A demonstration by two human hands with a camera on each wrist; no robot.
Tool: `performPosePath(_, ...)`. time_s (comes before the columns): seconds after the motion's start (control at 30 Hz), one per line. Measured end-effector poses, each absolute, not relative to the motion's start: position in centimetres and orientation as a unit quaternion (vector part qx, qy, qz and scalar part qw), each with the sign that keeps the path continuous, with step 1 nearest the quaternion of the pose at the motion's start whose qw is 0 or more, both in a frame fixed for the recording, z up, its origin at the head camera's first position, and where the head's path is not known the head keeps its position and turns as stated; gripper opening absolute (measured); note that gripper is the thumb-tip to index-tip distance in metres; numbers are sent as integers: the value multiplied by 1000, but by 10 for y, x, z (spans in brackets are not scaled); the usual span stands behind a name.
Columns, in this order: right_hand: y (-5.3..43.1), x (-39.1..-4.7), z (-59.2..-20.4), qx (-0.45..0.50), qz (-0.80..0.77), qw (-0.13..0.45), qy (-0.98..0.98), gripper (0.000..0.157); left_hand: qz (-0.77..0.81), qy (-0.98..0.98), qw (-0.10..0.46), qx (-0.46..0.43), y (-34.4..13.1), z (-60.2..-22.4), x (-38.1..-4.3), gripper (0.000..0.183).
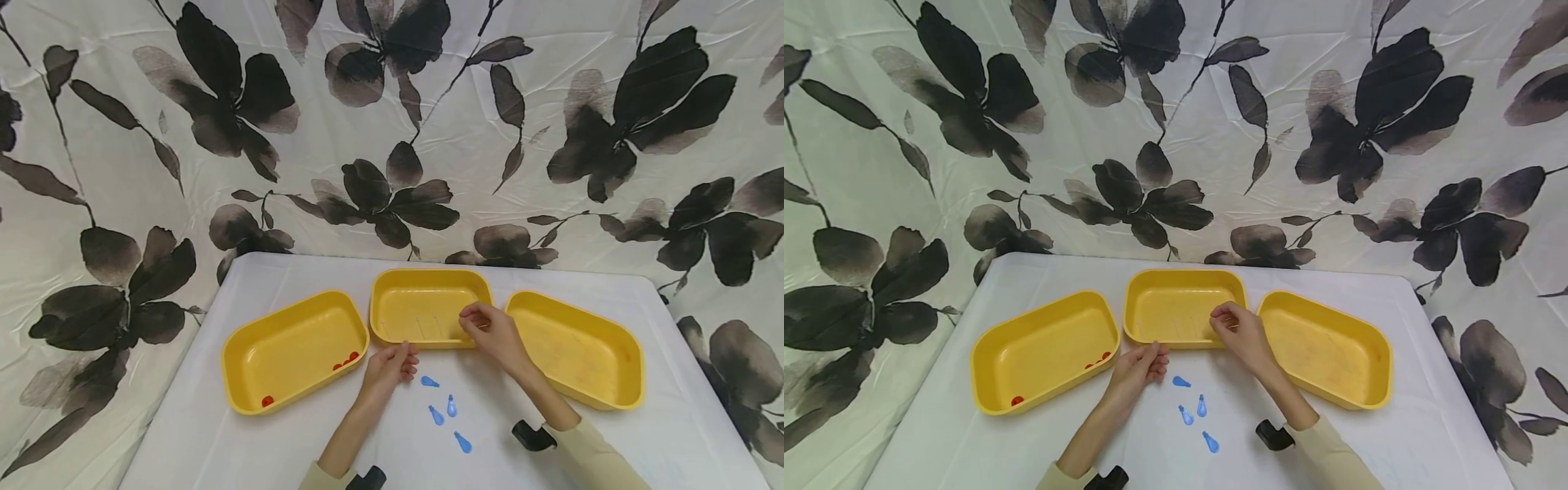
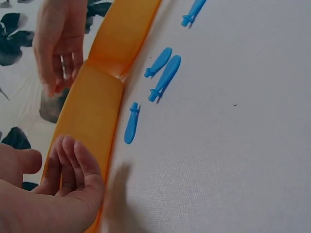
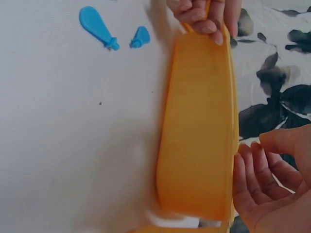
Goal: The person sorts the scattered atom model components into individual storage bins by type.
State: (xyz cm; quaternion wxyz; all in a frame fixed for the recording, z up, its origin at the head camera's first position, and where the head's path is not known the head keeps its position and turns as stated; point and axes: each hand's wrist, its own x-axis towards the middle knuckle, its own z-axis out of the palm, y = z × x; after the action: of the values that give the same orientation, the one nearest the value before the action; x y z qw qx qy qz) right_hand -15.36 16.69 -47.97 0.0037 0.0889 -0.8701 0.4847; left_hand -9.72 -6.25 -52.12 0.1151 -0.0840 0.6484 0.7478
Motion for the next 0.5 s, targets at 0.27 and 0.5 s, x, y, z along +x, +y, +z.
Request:
performPosePath(0.27, 181, -143, -475, 68, 496, 11, -866, 16, 707, 695, 118, -59, -57, -522, -97, 22)
performPosePath(0.5, 193, -135, -476, 71, 496, 36, -864, 17, 669, 736, 108, 7, -55, -526, -95, 18)
